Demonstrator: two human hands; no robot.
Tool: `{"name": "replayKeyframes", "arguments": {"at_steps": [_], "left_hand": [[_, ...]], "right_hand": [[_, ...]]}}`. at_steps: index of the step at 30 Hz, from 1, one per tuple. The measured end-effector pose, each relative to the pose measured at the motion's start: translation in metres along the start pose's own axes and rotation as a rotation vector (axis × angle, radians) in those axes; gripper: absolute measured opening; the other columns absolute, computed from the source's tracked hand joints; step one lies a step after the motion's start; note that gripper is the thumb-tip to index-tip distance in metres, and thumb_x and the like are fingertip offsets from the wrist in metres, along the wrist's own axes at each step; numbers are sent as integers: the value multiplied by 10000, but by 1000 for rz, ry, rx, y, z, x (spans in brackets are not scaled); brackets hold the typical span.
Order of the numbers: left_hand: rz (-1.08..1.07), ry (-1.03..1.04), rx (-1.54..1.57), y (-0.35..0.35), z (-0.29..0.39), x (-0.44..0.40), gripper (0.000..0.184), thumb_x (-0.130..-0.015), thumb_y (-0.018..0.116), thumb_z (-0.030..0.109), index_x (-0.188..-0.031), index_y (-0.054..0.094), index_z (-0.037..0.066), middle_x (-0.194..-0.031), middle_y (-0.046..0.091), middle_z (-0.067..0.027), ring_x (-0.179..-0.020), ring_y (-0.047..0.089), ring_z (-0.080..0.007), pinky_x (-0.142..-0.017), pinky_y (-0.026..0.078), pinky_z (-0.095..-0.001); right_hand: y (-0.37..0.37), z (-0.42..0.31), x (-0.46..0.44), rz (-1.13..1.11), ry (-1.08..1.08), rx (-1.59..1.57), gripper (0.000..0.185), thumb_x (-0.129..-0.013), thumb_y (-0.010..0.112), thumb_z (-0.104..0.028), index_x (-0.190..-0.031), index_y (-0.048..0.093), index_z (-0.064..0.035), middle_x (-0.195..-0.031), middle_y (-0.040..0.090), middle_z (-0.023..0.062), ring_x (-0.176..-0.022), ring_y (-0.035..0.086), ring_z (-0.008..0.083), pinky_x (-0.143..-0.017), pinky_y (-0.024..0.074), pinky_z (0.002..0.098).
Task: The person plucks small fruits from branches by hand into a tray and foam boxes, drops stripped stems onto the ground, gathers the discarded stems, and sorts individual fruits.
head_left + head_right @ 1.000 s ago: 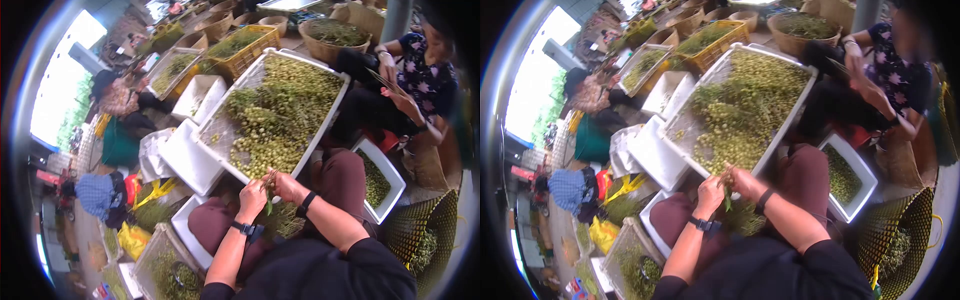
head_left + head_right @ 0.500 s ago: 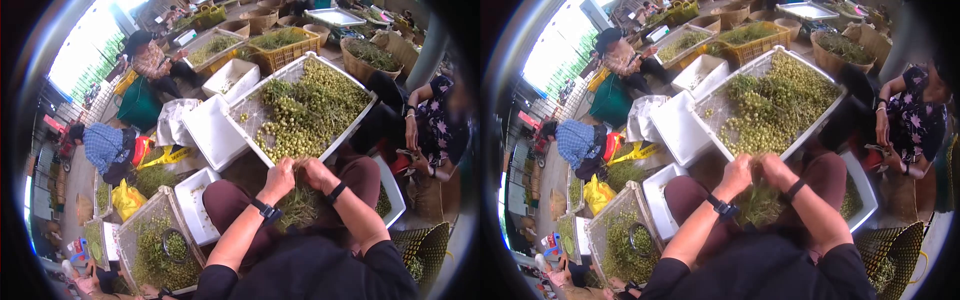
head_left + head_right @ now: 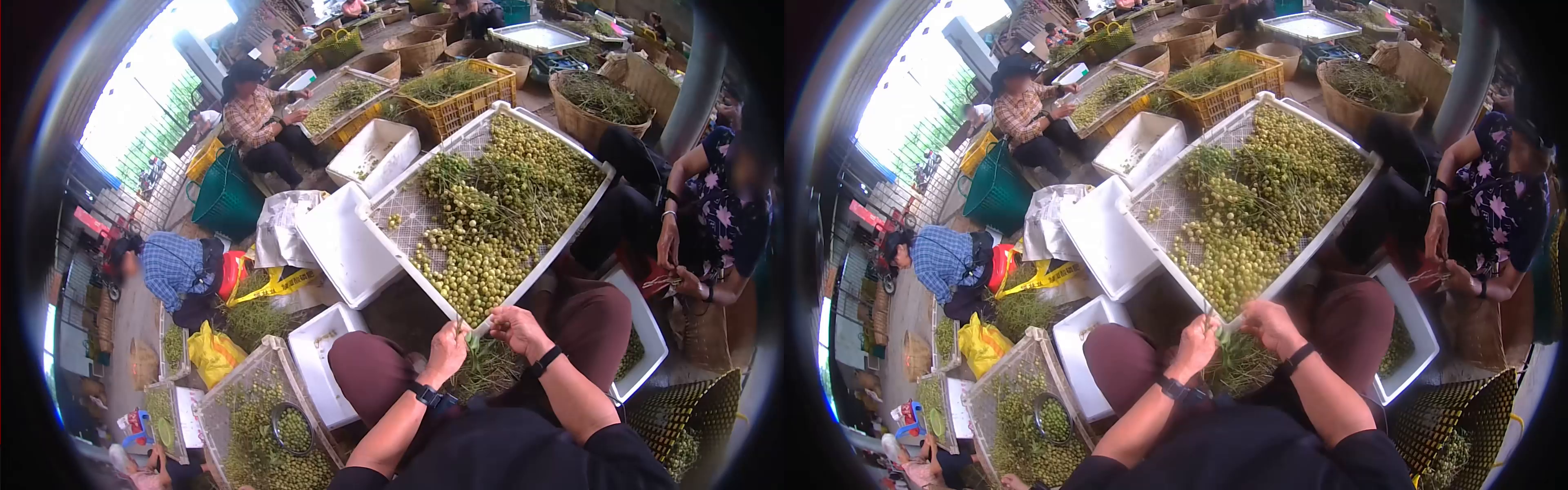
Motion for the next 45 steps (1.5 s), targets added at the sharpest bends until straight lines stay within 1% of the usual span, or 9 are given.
{"name": "replayKeyframes", "arguments": {"at_steps": [9, 13, 18, 23, 29, 34, 37, 41, 45], "left_hand": [[-509, 97, -275, 28, -57, 35, 149, -859, 566, 46, -961, 667, 8, -919, 686, -192, -861, 684, -379, -781, 543, -464], [-812, -211, -503, 44, -74, 52, 210, -753, 639, 81, -942, 716, 28, -963, 709, -221, -944, 685, -409, -816, 545, -510], [-844, -206, -550, 51, -77, 46, 259, -725, 628, 103, -946, 749, 43, -977, 724, -224, -984, 693, -409, -846, 564, -505], [-752, -176, -508, 36, -63, 38, 188, -730, 614, 99, -860, 745, 63, -921, 720, -199, -920, 698, -385, -796, 563, -501], [-401, -99, -495, 0, -72, 37, 145, -762, 600, 97, -807, 739, 99, -824, 696, -165, -814, 694, -382, -746, 550, -509], [-665, -133, -596, 16, -74, 40, 177, -765, 616, 112, -888, 745, 119, -904, 702, -162, -806, 697, -391, -758, 551, -514], [-698, -101, -616, 34, -60, 40, 222, -733, 664, 165, -921, 744, 78, -972, 702, -191, -910, 700, -386, -857, 501, -582], [-761, -65, -693, 43, -47, 46, 330, -712, 707, 214, -995, 742, 48, -1158, 663, -205, -1077, 665, -368, -962, 391, -663], [-810, -125, -604, 37, -44, 35, 250, -761, 713, 198, -961, 739, 51, -1115, 664, -183, -1055, 655, -362, -894, 514, -515]], "right_hand": [[-5, 19, -1, -75, -11, 375, 192, -863, 665, -50, -1046, 655, 4, -878, 667, 79, -759, 675, 210, -667, 581, 322], [11, -39, -5, 22, -453, 1498, 208, -835, 684, -143, -1002, 744, -35, -863, 714, 146, -674, 684, 237, -661, 554, 358], [10, -128, -44, 357, -944, 1500, 143, -823, 620, -96, -927, 718, -87, -1001, 708, 177, -925, 679, 396, -801, 551, 495], [-26, -116, -100, 330, -820, 1740, 308, -798, 568, -40, -1092, 645, -84, -1128, 671, 185, -962, 663, 409, -824, 544, 479], [-21, -117, -98, 324, -857, 1839, 198, -786, 590, -11, -974, 637, -55, -1003, 644, 175, -890, 679, 388, -752, 555, 483], [-24, -125, -102, 323, -932, 1756, 82, -789, 609, -60, -735, 671, -59, -924, 663, 175, -860, 672, 391, -743, 540, 497], [-5, -142, -72, 296, -1065, 1709, 79, -794, 619, -83, -746, 681, -69, -919, 664, 160, -874, 665, 387, -764, 532, 500], [0, -163, -57, 285, -902, 1672, 99, -857, 621, -150, -863, 678, -69, -915, 704, 173, -884, 667, 382, -763, 523, 500], [-7, -170, -52, 222, -1003, 1583, 132, -883, 610, -165, -877, 653, -40, -771, 684, 183, -755, 668, 390, -687, 516, 487]]}}
Point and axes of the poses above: each hand's wrist, its own x-axis away from the middle knuckle, its own y-axis out of the palm, z = x × y, the point moved 6 cm from there along -x, towards the middle knuckle
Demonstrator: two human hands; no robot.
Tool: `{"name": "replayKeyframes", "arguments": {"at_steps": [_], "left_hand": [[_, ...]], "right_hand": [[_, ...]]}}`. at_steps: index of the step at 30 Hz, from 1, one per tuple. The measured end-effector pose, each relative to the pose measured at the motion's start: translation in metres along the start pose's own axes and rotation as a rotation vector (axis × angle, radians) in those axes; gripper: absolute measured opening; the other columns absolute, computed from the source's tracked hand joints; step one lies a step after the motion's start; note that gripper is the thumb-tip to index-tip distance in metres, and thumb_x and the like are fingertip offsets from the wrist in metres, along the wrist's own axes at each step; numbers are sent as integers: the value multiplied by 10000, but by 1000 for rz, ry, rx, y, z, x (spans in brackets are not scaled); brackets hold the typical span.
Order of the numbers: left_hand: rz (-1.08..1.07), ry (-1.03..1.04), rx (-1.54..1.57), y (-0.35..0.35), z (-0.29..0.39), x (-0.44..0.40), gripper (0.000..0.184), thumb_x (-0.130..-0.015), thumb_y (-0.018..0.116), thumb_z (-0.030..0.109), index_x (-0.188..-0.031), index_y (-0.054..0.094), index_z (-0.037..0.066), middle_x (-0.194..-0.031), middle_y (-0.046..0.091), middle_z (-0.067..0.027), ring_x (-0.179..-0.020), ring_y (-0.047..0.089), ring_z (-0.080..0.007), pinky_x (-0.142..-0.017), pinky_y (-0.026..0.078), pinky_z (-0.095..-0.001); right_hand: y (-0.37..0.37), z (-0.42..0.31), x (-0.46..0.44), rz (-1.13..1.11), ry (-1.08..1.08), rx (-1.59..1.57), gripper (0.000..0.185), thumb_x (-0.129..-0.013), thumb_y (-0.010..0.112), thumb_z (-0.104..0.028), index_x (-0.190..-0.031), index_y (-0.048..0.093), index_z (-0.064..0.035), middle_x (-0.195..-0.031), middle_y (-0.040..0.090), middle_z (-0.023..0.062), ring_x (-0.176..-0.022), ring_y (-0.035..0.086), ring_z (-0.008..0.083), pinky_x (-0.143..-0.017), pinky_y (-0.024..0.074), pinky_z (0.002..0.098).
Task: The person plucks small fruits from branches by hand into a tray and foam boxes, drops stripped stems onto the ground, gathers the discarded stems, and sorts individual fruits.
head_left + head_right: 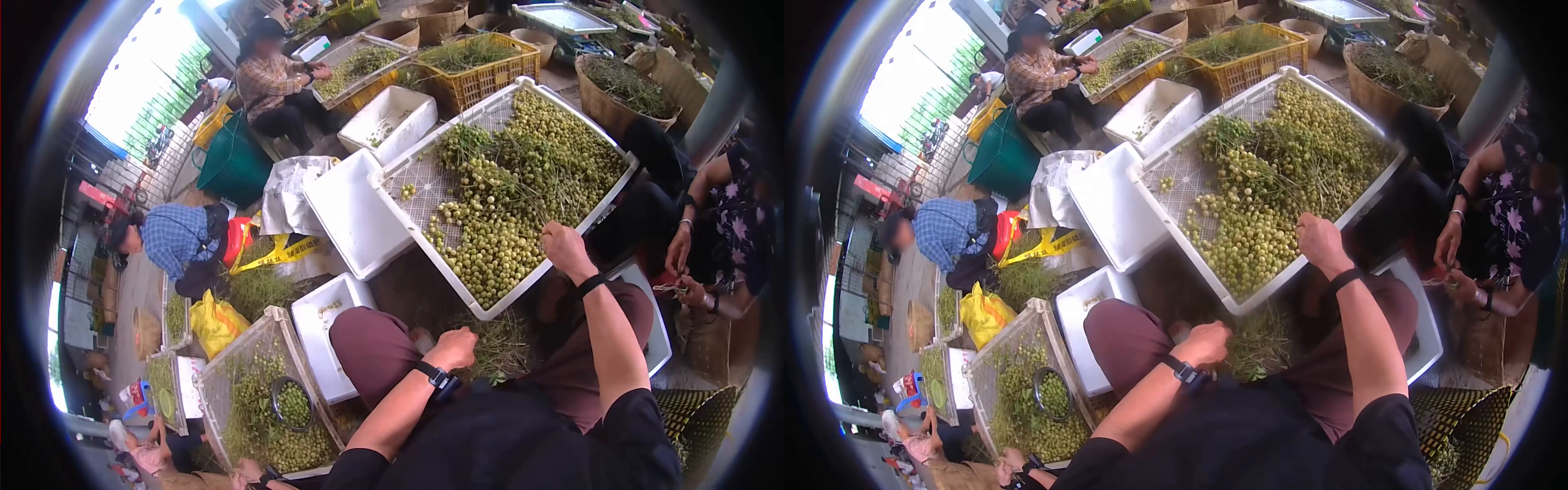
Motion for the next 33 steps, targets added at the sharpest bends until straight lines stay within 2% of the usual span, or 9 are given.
{"name": "replayKeyframes", "arguments": {"at_steps": [3, 5, 10, 13, 18, 23, 25, 29, 33], "left_hand": [[293, 83, 172, -72, 22, 13, 160, -818, 681, 168, -914, 719, 46, -982, 681, -150, -1001, 667, -345, -810, 550, -450], [803, 257, 299, -134, 40, 34, 119, -879, 650, 107, -962, 720, 57, -946, 698, -135, -858, 689, -355, -750, 556, -459], [1325, 428, -111, -223, 90, 52, 130, -896, 659, 106, -983, 729, 39, -945, 701, -103, -855, 689, -307, -764, 559, -424], [1117, 467, -248, -214, 92, 34, 168, -888, 679, 131, -1017, 736, 39, -937, 708, -120, -885, 692, -308, -776, 560, -411], [635, 378, 278, -178, 58, 10, 190, -903, 707, 185, -1012, 749, 36, -918, 717, -142, -857, 690, -330, -759, 551, -395], [114, 108, 693, -165, 56, 21, 166, -935, 686, 177, -958, 739, 20, -833, 703, -104, -678, 665, -151, -658, 553, -313], [193, 131, 1006, -167, 51, 28, 176, -960, 648, 162, -924, 726, 8, -778, 681, -68, -653, 652, -113, -604, 560, -298], [238, 256, 1595, -173, 35, 39, 216, -995, 649, 211, -996, 690, -1, -818, 676, -46, -643, 646, -120, -569, 574, -287], [251, 364, 1870, -175, 28, 43, 259, -1015, 622, 257, -1055, 671, 6, -836, 670, -46, -645, 644, -141, -554, 561, -292]], "right_hand": [[-12, -9, 4, -76, 180, -337, 149, -875, 621, -153, -873, 663, -10, -728, 668, 190, -691, 667, 344, -638, 509, 450], [-32, -36, 9, -99, 215, -368, 155, -865, 629, -142, -873, 682, 3, -720, 667, 187, -662, 663, 301, -624, 507, 420], [-57, -96, 23, -190, 160, -375, 160, -849, 639, -119, -890, 722, 11, -722, 679, 175, -643, 665, 255, -628, 515, 388], [-76, -139, 32, -254, 81, -392, 155, -845, 634, -99, -899, 734, 7, -748, 693, 179, -657, 670, 270, -640, 520, 390], [-77, -152, 41, -392, -1, -494, 131, -845, 655, -71, -904, 737, 13, -749, 708, 130, -665, 669, 191, -638, 526, 349], [-73, -155, 42, -497, 145, -688, 194, -915, 694, -96, -1070, 684, 20, -790, 701, 40, -680, 645, 94, -598, 523, 255], [-76, -151, 40, -321, 226, -888, 326, -936, 718, -186, -1155, 644, 45, -868, 706, 75, -696, 647, 115, -599, 518, 271], [-76, -137, 58, -40, 404, -1403, 253, -1009, 616, -263, -1080, 653, -23, -892, 683, 51, -676, 637, 113, -612, 540, 254], [-38, -162, 93, -295, 451, -1498, 237, -1039, 565, -227, -1114, 636, -14, -958, 698, 80, -718, 657, 135, -619, 554, 271]]}}
Point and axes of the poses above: each hand's wrist, its own x-axis away from the middle knuckle, its own y-axis out of the palm, z = x × y, the point moved 6 cm from there along -x, towards the middle knuckle
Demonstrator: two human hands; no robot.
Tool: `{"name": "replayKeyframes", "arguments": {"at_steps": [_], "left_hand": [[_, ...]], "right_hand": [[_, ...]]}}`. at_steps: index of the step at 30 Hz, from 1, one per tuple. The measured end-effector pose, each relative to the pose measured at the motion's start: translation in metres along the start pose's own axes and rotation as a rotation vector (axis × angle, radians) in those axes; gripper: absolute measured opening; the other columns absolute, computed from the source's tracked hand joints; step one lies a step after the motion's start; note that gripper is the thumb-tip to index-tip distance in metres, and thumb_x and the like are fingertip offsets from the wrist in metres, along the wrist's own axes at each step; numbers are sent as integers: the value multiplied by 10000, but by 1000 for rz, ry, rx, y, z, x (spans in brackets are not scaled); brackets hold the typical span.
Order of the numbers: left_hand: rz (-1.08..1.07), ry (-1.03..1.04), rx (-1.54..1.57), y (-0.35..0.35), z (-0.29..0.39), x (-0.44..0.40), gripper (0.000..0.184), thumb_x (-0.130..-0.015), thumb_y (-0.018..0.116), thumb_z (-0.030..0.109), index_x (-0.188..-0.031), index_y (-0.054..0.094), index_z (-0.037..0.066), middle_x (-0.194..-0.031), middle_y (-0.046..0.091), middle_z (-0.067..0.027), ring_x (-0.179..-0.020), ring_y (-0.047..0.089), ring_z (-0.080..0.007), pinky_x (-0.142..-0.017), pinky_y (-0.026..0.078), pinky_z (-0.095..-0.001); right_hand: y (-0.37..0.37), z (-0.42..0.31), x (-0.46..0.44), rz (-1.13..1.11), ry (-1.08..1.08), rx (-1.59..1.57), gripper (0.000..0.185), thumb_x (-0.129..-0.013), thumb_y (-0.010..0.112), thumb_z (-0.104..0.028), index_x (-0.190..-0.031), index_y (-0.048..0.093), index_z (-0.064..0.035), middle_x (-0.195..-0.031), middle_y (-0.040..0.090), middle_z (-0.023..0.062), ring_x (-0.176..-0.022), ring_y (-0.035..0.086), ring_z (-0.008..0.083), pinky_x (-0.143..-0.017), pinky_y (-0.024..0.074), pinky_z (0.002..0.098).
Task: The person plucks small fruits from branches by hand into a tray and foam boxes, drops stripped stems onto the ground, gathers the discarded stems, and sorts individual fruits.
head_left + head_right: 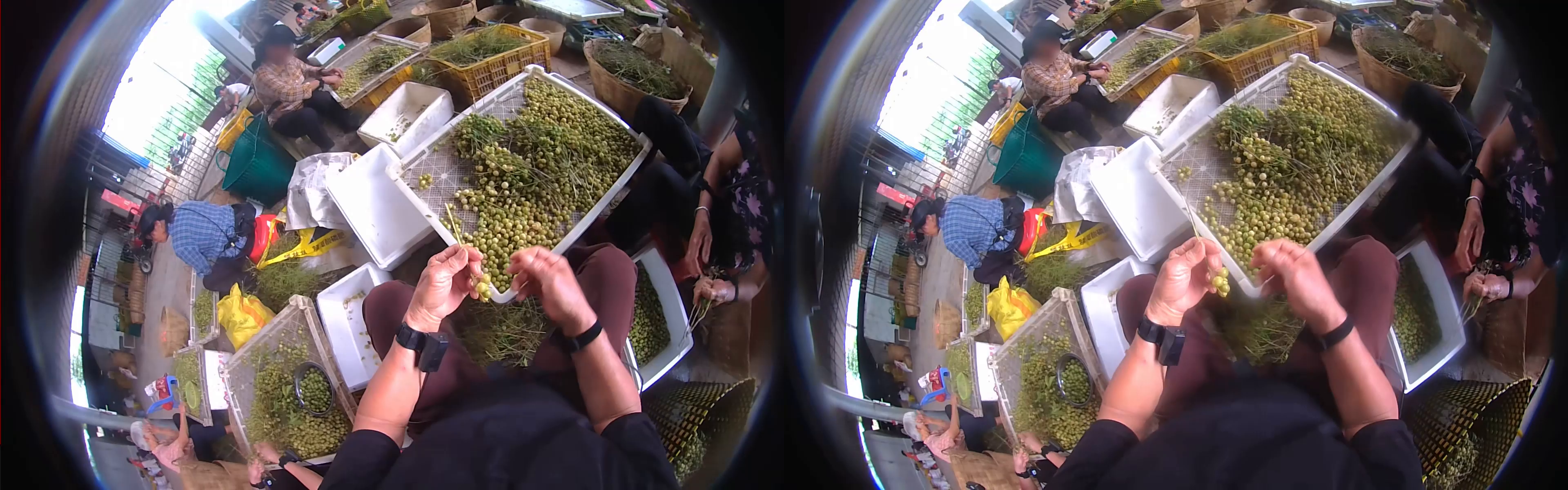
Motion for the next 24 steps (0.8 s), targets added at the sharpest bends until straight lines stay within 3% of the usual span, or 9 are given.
{"name": "replayKeyframes", "arguments": {"at_steps": [3, 8, 14, 18, 24], "left_hand": [[1, -9, 39, -3, -7, -2, 251, -1006, 635, 289, -1059, 681, 48, -850, 669, -42, -683, 631, -164, -559, 538, -311], [92, -16, 28, -6, -13, -3, 232, -1016, 621, 255, -1065, 674, 35, -853, 672, -45, -707, 650, -170, -600, 554, -312], [124, -44, -60, 4, -15, -3, 206, -1024, 605, 201, -1081, 661, 11, -907, 686, -71, -750, 668, -176, -665, 575, -319], [188, -7, -51, -3, -21, -4, 208, -1024, 608, 196, -1081, 656, 2, -914, 686, -74, -771, 672, -171, -673, 585, -319], [294, 151, 154, -9, -49, -12, 240, -1016, 632, 238, -1084, 652, 9, -896, 658, -50, -728, 636, -144, -671, 574, -283]], "right_hand": [[19, 23, 8, -102, 78, -84, 319, -1059, 536, -281, -1231, 591, -18, -1077, 678, 87, -807, 672, 156, -668, 581, 299], [33, 29, 3, -191, 65, -110, 372, -1057, 537, -336, -1271, 568, -33, -1054, 668, 76, -805, 647, 133, -676, 562, 292], [32, 31, -8, -125, -44, -5, 253, -992, 674, -225, -1161, 614, -46, -949, 682, 43, -708, 617, 92, -613, 522, 238], [25, 34, -10, -116, 16, -175, 114, -969, 695, -147, -1010, 627, -65, -879, 684, 37, -607, 575, 76, -534, 468, 217], [18, 48, -17, -88, 139, -510, 52, -952, 672, -81, -972, 624, -76, -906, 689, 78, -601, 570, 115, -526, 457, 237]]}}
Point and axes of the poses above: each hand's wrist, its own x-axis away from the middle knuckle, its own y-axis out of the palm, z = x × y, the point moved 6 cm from there along -x, towards the middle knuckle
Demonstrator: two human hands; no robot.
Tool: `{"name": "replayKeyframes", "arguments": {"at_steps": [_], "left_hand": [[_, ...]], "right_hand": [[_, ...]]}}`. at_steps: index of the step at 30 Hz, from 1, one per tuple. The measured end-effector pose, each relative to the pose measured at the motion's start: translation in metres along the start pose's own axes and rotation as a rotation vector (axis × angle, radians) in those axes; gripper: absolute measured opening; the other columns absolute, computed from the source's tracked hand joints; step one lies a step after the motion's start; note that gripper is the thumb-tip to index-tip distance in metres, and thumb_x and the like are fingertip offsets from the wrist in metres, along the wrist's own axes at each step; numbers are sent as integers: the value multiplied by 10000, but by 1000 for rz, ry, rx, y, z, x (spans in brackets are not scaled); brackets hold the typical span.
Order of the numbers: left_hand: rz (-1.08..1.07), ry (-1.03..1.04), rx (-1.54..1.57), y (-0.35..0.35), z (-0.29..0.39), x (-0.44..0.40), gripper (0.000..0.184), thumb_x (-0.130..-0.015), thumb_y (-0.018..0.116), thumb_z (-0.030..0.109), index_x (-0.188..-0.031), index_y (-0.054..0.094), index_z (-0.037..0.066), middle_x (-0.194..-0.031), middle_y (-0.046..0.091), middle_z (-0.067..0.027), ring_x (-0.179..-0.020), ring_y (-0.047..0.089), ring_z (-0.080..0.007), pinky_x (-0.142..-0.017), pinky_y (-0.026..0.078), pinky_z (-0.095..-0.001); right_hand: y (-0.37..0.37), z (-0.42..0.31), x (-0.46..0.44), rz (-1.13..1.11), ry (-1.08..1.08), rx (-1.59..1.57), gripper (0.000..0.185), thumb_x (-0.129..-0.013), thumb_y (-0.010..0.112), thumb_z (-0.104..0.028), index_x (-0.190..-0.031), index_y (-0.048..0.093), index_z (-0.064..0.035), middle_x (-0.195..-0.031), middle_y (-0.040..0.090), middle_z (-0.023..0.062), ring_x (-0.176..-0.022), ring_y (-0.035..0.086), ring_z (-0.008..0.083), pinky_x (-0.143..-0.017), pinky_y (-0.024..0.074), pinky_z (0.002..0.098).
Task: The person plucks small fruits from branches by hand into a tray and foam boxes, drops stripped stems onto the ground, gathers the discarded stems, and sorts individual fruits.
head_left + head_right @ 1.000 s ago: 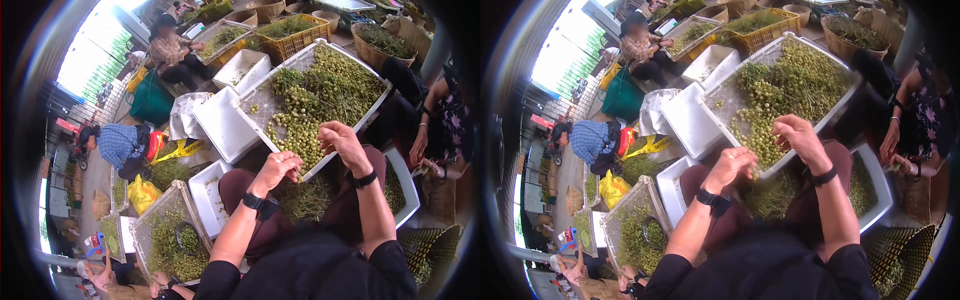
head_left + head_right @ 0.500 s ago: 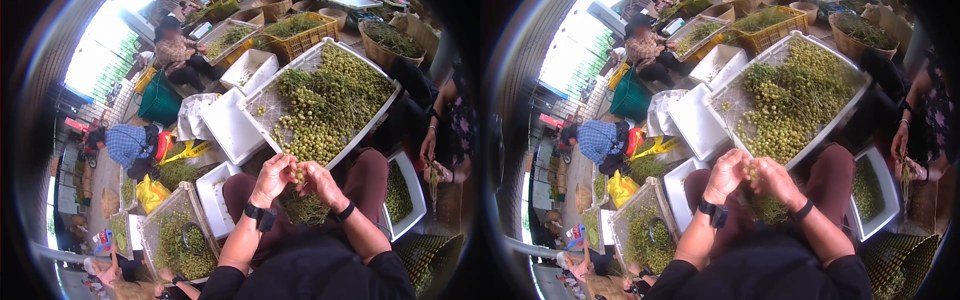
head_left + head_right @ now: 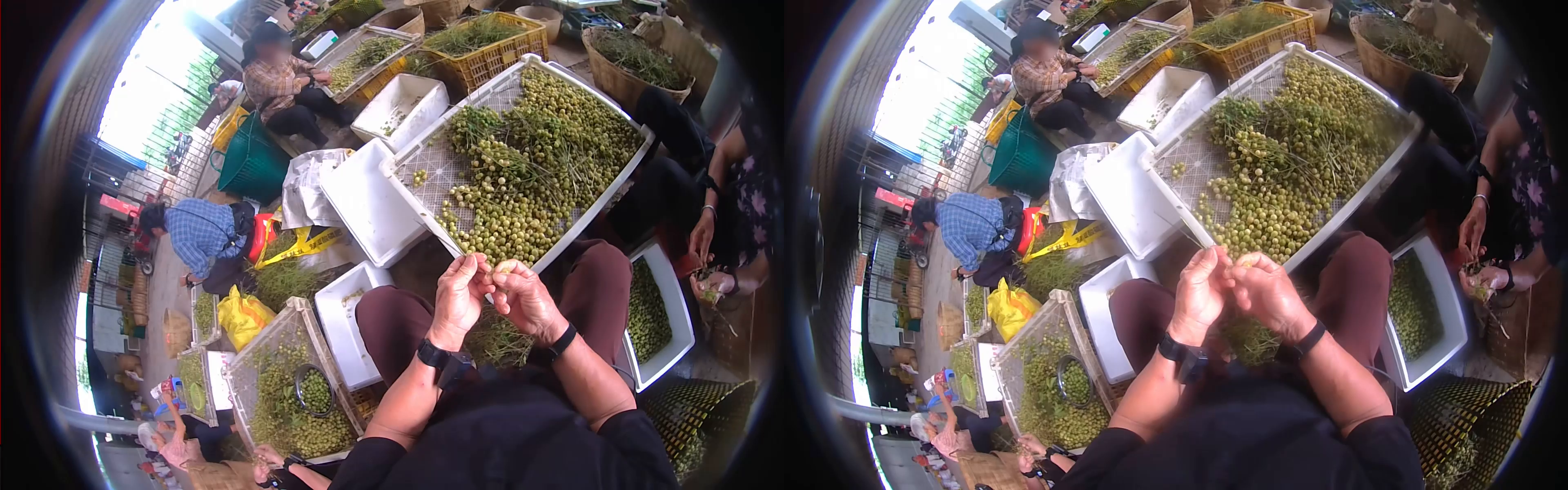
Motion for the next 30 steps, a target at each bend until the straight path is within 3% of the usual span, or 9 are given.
{"name": "replayKeyframes", "arguments": {"at_steps": [9, 15, 17, 19, 20, 23, 26, 29, 30], "left_hand": [[51, -32, 269, -13, -18, -13, 207, -1029, 606, 242, -1085, 629, 44, -863, 624, -16, -709, 593, -134, -660, 537, -287], [23, 36, 235, -15, 15, -17, 209, -1033, 599, 247, -1072, 641, 46, -843, 620, -11, -711, 593, -125, -656, 550, -291], [17, 41, 192, -13, 19, -16, 222, -1035, 597, 251, -1089, 645, 41, -850, 627, -18, -714, 597, -128, -660, 562, -300], [14, 81, 31, -8, 22, -10, 240, -1035, 599, 246, -1125, 647, 29, -861, 638, -28, -714, 604, -130, -668, 579, -312], [7, 100, -48, -6, 23, -8, 251, -1034, 600, 244, -1144, 649, 24, -867, 644, -33, -714, 607, -130, -671, 587, -318], [35, 115, -310, -14, 28, 1, 276, -1022, 599, 134, -1264, 623, 4, -925, 680, -67, -783, 658, -157, -737, 580, -331], [-3, 106, -769, -29, 30, 9, 242, -1012, 594, 102, -1208, 673, -17, -938, 701, -66, -814, 678, -157, -753, 579, -315], [-234, 156, -1250, -46, 16, 17, 190, -974, 625, 81, -1099, 728, -17, -920, 720, -77, -806, 691, -168, -758, 566, -297], [-306, 267, -1498, -41, 15, 24, 137, -900, 654, 80, -982, 755, 36, -907, 714, -116, -822, 713, -254, -745, 574, -356]], "right_hand": [[-24, 9, -15, 57, -22, -386, 118, -906, 667, -58, -1005, 607, -81, -884, 614, 31, -743, 582, 131, -619, 460, 222], [-19, -19, -16, 120, -135, -161, 208, -888, 641, -24, -1093, 615, -45, -929, 612, 42, -805, 589, 161, -667, 477, 277], [-19, -13, -18, 103, -74, -160, 264, -966, 556, -172, -1177, 591, -18, -1031, 651, 91, -906, 655, 212, -755, 560, 339], [-21, -13, -14, 170, 0, -213, 344, -992, 516, -253, -1208, 583, 7, -1094, 667, 132, -979, 676, 264, -798, 578, 372], [-26, -10, -17, 158, 6, -227, 474, -1021, 451, -369, -1229, 570, 39, -1145, 662, 179, -1052, 673, 332, -850, 585, 416], [-20, -15, -12, 155, 6, -320, 510, -1035, 433, -403, -1224, 566, 51, -1148, 656, 201, -1064, 671, 353, -855, 582, 437], [-38, -22, -17, 218, -26, -276, 529, -1054, 404, -429, -1172, 564, 61, -1132, 643, 221, -1033, 669, 358, -869, 580, 462], [-71, -43, -30, 360, -124, -163, 503, -1086, 346, -402, -1098, 565, 50, -1042, 642, 203, -956, 673, 326, -836, 599, 455], [-81, -54, -40, 373, -173, -158, 508, -1083, 354, -414, -1074, 576, 43, -1032, 637, 200, -954, 669, 329, -834, 598, 464]]}}
Point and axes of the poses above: each hand's wrist, its own x-axis away from the middle knuckle, its own y-axis out of the palm, z = x × y, the point moved 6 cm from there along -x, towards the middle knuckle
